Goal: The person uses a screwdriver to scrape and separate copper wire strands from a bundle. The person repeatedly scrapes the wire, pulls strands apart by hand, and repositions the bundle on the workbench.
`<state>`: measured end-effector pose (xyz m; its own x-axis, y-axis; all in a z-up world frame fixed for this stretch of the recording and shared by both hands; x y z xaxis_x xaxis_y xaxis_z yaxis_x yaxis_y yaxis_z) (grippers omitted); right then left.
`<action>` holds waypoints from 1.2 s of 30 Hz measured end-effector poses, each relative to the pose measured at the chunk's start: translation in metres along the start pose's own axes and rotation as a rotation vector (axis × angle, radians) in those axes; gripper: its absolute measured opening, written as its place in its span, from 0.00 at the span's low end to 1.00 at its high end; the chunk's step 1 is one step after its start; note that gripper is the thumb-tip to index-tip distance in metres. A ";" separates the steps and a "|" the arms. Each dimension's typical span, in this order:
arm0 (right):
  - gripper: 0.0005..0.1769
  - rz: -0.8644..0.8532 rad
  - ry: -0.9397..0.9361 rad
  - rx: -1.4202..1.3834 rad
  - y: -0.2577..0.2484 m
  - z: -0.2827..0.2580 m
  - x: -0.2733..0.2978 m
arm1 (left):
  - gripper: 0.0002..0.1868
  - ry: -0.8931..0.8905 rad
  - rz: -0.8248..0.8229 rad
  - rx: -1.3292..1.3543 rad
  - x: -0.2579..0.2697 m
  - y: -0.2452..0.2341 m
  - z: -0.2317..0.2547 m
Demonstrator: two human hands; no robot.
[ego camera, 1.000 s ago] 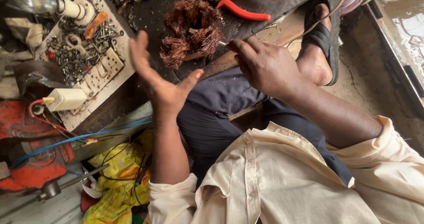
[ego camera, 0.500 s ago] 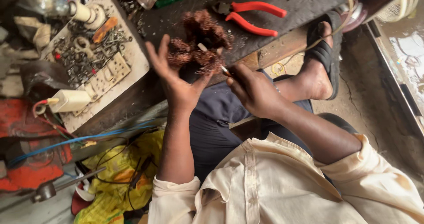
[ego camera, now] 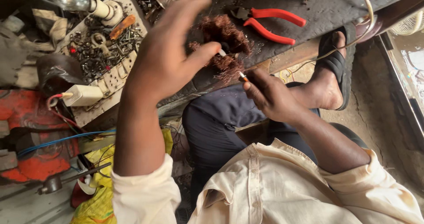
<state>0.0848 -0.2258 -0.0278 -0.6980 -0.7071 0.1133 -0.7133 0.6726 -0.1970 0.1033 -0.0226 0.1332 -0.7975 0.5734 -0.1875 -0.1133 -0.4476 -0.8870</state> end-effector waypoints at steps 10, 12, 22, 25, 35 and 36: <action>0.15 0.171 0.018 0.294 -0.005 -0.023 0.004 | 0.31 -0.057 -0.412 0.002 -0.073 0.050 -0.042; 0.14 0.186 -0.071 0.328 -0.004 -0.032 0.007 | 0.29 -0.037 -0.405 0.057 -0.071 0.051 -0.047; 0.12 0.081 -0.003 0.171 0.009 -0.005 0.009 | 0.31 -0.118 -0.452 0.089 -0.061 0.072 -0.055; 0.11 0.114 -0.145 0.286 0.011 0.000 0.000 | 0.31 -0.094 -0.440 0.181 -0.059 0.075 -0.057; 0.11 0.333 -0.273 0.400 0.011 0.044 -0.024 | 0.30 -0.157 -0.409 0.288 -0.059 0.081 -0.064; 0.11 0.334 -0.320 0.323 0.014 0.042 -0.021 | 0.31 -0.169 -0.407 0.298 -0.057 0.083 -0.065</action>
<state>0.0924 -0.2109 -0.0736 -0.7927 -0.5321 -0.2975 -0.3661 0.8057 -0.4657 0.1776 -0.0479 0.0428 -0.7359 0.6334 0.2395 -0.5771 -0.4015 -0.7112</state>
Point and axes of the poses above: each hand's wrist, its own x-axis away from the middle knuckle, its own y-axis out of the palm, z = x × y, the point moved 7 cm from there along -x, towards the middle knuckle, and after that the axes turned 14 degrees about -z, right-handed, at the moved point
